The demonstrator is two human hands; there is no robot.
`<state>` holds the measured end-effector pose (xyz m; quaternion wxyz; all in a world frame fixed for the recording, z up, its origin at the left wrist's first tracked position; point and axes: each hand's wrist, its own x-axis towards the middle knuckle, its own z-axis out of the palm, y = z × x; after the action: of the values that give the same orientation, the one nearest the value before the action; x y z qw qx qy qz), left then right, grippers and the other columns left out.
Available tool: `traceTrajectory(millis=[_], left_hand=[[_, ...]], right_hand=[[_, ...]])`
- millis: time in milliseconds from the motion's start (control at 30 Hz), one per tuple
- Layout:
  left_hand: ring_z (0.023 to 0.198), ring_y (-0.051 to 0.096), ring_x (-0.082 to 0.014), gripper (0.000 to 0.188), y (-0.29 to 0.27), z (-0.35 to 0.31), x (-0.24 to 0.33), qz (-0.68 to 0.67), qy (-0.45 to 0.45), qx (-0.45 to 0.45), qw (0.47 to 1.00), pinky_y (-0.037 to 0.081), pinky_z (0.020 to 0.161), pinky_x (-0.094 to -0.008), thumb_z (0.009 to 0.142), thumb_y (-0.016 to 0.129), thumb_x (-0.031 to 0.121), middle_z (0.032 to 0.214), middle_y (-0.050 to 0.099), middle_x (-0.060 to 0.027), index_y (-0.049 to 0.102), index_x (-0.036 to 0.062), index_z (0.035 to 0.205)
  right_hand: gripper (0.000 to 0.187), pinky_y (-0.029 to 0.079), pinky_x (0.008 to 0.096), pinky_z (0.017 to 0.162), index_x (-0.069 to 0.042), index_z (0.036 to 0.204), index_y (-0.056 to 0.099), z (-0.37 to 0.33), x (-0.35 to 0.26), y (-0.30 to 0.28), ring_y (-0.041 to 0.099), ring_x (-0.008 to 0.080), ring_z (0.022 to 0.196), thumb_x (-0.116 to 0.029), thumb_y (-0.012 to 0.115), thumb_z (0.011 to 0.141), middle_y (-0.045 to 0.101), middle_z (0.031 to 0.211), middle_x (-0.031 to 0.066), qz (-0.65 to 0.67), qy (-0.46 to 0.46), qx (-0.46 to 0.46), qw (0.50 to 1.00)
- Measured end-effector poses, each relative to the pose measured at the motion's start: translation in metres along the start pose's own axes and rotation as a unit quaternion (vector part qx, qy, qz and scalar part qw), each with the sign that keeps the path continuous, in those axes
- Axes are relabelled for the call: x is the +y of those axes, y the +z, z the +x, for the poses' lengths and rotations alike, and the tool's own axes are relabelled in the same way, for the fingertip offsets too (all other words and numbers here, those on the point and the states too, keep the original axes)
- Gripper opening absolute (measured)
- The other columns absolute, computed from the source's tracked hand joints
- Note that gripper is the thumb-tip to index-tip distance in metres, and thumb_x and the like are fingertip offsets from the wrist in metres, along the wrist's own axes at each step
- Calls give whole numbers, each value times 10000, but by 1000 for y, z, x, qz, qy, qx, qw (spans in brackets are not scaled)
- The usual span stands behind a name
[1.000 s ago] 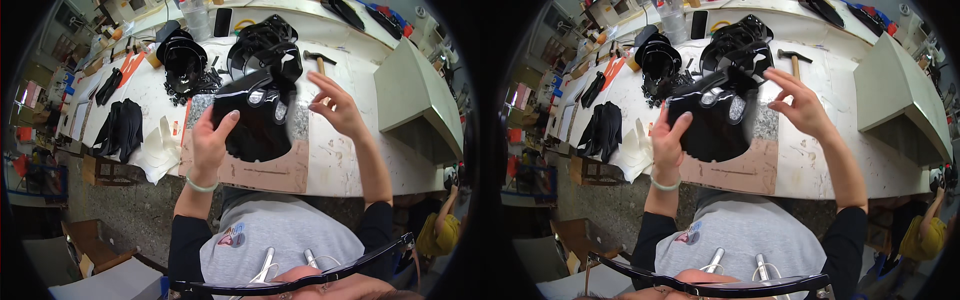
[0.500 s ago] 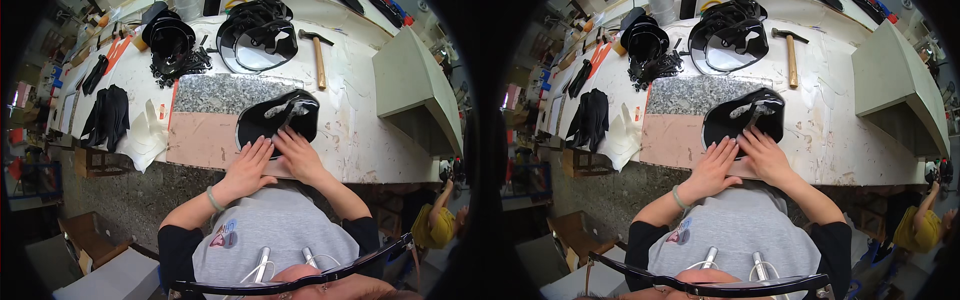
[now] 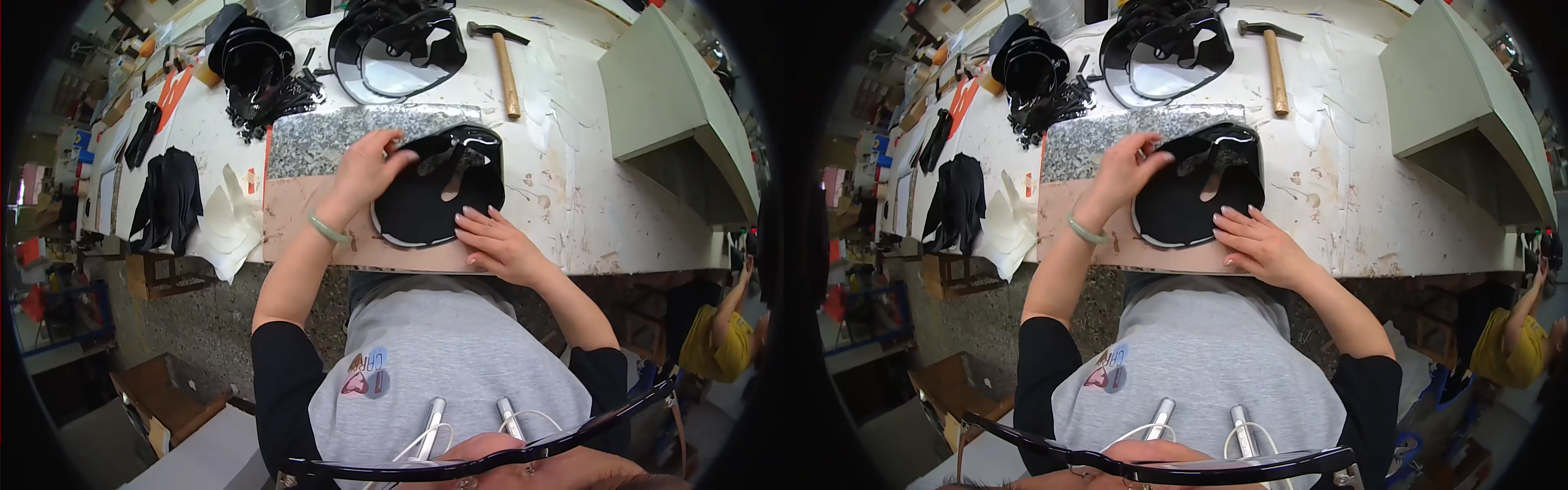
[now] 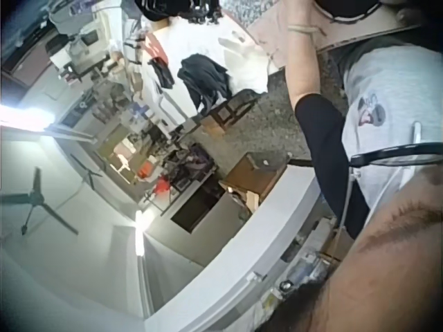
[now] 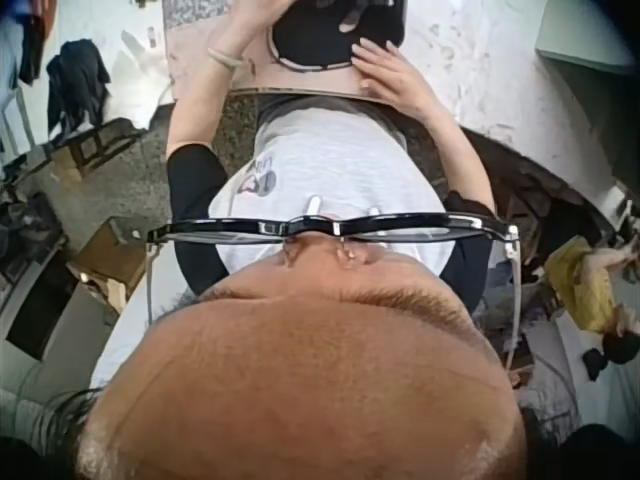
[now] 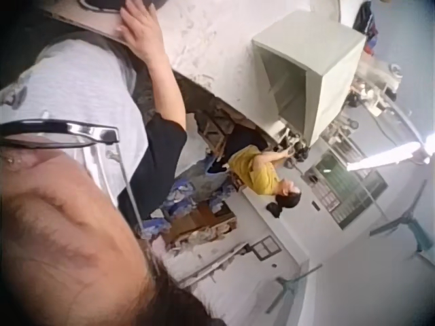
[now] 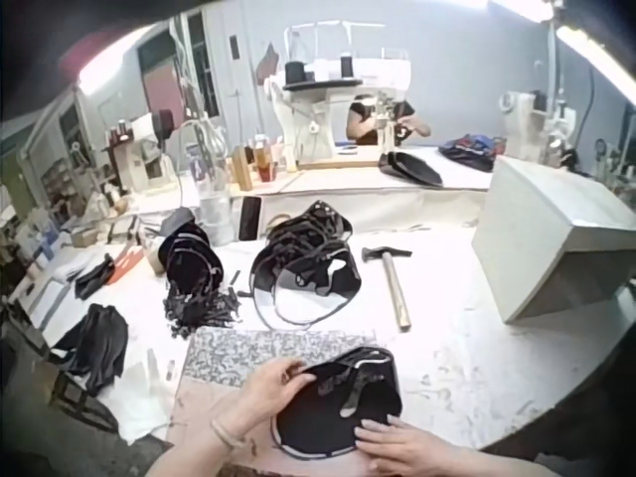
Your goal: The person assembles shoe upper components by aligning, folding, and pressing leather panels and internal linings together by hand on a work surface.
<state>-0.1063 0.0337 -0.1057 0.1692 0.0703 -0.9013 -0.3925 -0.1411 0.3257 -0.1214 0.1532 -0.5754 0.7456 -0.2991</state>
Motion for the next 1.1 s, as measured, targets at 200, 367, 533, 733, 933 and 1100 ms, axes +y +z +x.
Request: traceTrajectory(millis=[200, 367, 533, 733, 933, 1100], left_hand=[[616, 589, -290, 228, 3, 8, -3, 73, 55, -15, 996, 449, 575, -355, 938, 596, 259, 719, 613, -145, 606, 39, 994], [560, 454, -143, 214, -4, 2, 32, -127, -53, 107, 985, 409, 541, -296, 995, 537, 240, 645, 524, -89, 564, 30, 968], [639, 401, -64, 268, -14, 14, 59, -158, 1, 234, 959, 369, 564, -231, 1018, 498, 256, 719, 504, 6, 548, -4, 981], [763, 532, -51, 236, 0, 21, 55, -537, -83, 196, 816, 466, 712, -204, 1017, 492, 312, 898, 557, 24, 499, 76, 1010], [908, 632, -131, 310, 29, 12, 15, -428, -131, 87, 890, 502, 756, -249, 1007, 498, 207, 1069, 635, -93, 454, 10, 1243], [931, 653, -168, 314, 35, 14, 21, -376, -118, 21, 919, 516, 845, -292, 984, 526, 122, 1086, 644, -132, 449, -27, 1251]], right_hand=[[161, 495, 277, 696, 4, 945, 672, -12, -6, -1, 622, 153, 748, -149, 626, 923, 661, 808, 107, 144, 153, 352, 912], [230, 465, 257, 604, 5, 894, 650, -15, -18, -7, 557, 91, 643, -223, 643, 923, 635, 709, 58, 228, 314, 268, 882], [481, 551, 280, 600, 12, 1279, 480, 32, -38, -14, 671, 185, 782, -339, 573, 964, 600, 1133, 145, 487, 286, 183, 804], [343, 465, 243, 429, -27, 1091, 464, 90, -26, -52, 617, 138, 548, -313, 599, 956, 545, 770, 40, 515, 213, 270, 785], [272, 445, 356, 503, 7, 825, 553, 124, 46, -204, 558, 158, 532, -240, 656, 879, 556, 578, 96, -30, 204, 337, 919], [310, 439, 332, 478, -2, 858, 570, 163, 177, -355, 546, 145, 544, -304, 607, 917, 548, 627, 83, -61, 184, 490, 850]])
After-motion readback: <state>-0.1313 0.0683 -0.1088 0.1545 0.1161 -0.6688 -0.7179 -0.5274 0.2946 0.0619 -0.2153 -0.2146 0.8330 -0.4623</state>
